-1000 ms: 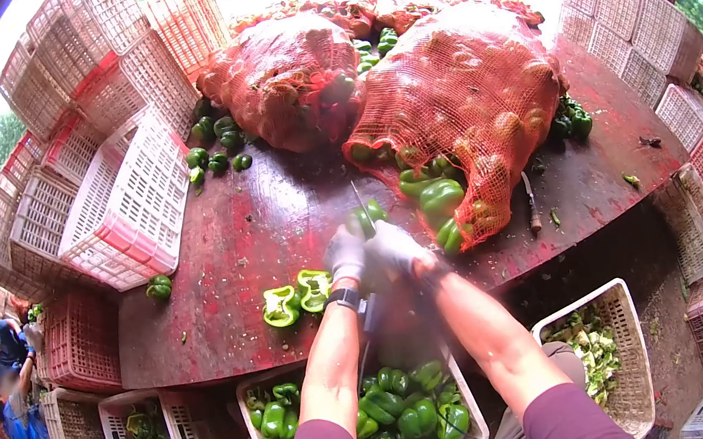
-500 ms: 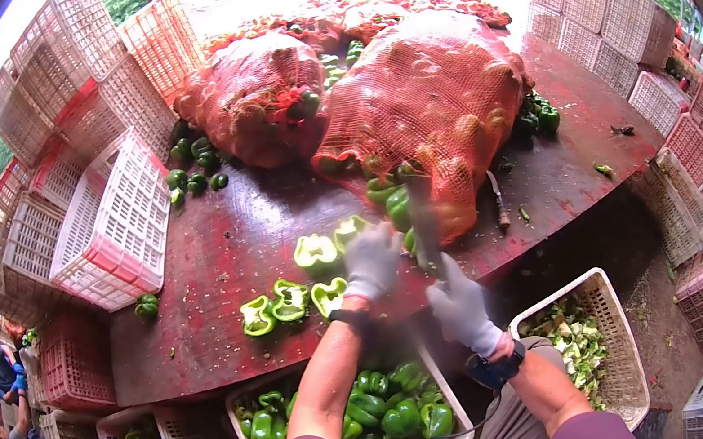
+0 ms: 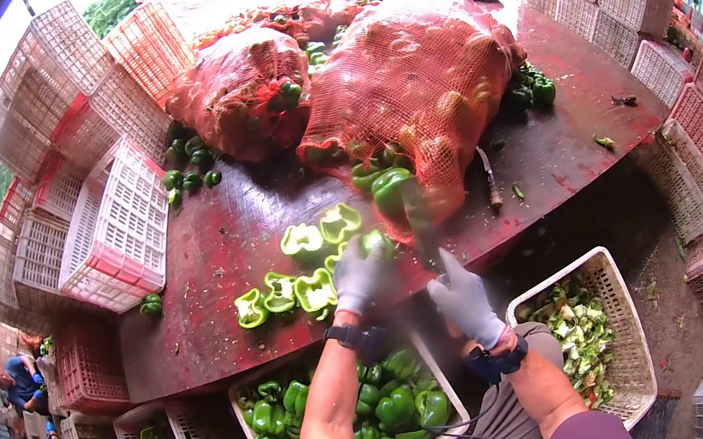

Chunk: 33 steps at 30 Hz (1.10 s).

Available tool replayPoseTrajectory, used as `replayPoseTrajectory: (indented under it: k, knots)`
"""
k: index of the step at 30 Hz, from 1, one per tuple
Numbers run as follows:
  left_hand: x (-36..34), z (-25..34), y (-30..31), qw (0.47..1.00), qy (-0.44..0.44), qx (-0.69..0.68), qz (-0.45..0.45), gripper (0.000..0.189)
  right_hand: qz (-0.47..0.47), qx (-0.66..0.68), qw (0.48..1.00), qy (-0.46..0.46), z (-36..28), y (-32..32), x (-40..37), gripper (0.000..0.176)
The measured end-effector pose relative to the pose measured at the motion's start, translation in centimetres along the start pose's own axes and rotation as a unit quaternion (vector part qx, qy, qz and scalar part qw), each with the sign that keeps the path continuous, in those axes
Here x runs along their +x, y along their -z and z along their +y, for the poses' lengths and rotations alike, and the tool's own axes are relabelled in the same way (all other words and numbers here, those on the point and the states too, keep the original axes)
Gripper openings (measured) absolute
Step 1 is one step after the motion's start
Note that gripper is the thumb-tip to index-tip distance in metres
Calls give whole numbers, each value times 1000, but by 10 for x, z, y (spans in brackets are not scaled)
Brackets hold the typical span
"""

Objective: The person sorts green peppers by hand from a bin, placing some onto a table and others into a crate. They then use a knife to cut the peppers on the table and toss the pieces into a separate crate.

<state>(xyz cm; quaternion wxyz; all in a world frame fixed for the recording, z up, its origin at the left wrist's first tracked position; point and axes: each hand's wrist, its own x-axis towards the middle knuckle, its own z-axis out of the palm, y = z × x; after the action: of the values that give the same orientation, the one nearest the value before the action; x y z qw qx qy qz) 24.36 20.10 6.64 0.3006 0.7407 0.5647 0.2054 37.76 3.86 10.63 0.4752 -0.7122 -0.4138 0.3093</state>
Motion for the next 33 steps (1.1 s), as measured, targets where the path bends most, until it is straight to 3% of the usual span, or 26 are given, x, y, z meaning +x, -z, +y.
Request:
replayPoseTrajectory:
  k: [4,9,12,13,16,17,20,22,24,25,26,28,31,33]
  knots:
    - [0,-5,-10,999,9,44,29,63,-96,78,988,-91,-2,-16,-10,55]
    - [0,-8,-9,997,-4,78,19,61,-115,44,991,-54,12,-29,-1,44]
    - [0,-10,-6,995,11,95,10,57,-146,104,976,-126,-4,-29,6,36]
    - [4,-13,-6,996,24,90,12,53,-144,84,983,-80,3,-40,16,30]
    - [6,-15,-5,993,35,115,10,51,-170,51,975,-134,-7,-61,47,31]
    - [8,-19,-4,992,24,125,14,50,-157,32,981,-112,-11,-66,54,28]
    - [8,-21,-2,988,48,145,-27,48,-194,26,977,-87,39,-100,98,30]
    - [8,-25,-2,988,22,154,-16,46,-217,70,969,-94,42,-100,95,31]
    - [12,-26,1,987,-9,158,18,43,-182,-5,982,-56,24,-75,71,33]
    - [12,-23,6,985,-33,161,55,41,-161,37,985,-42,16,-68,53,38]
    - [13,-21,11,981,-56,164,88,40,-142,17,989,31,29,-60,45,47]
    - [29,-23,8,953,-199,144,179,37,-111,10,993,-48,-21,-22,5,54]
    - [55,26,10,936,-297,144,124,37,-52,118,990,-52,-13,-1,-6,55]
    - [78,52,-3,934,-312,165,55,50,0,145,987,-72,-2,2,-5,46]
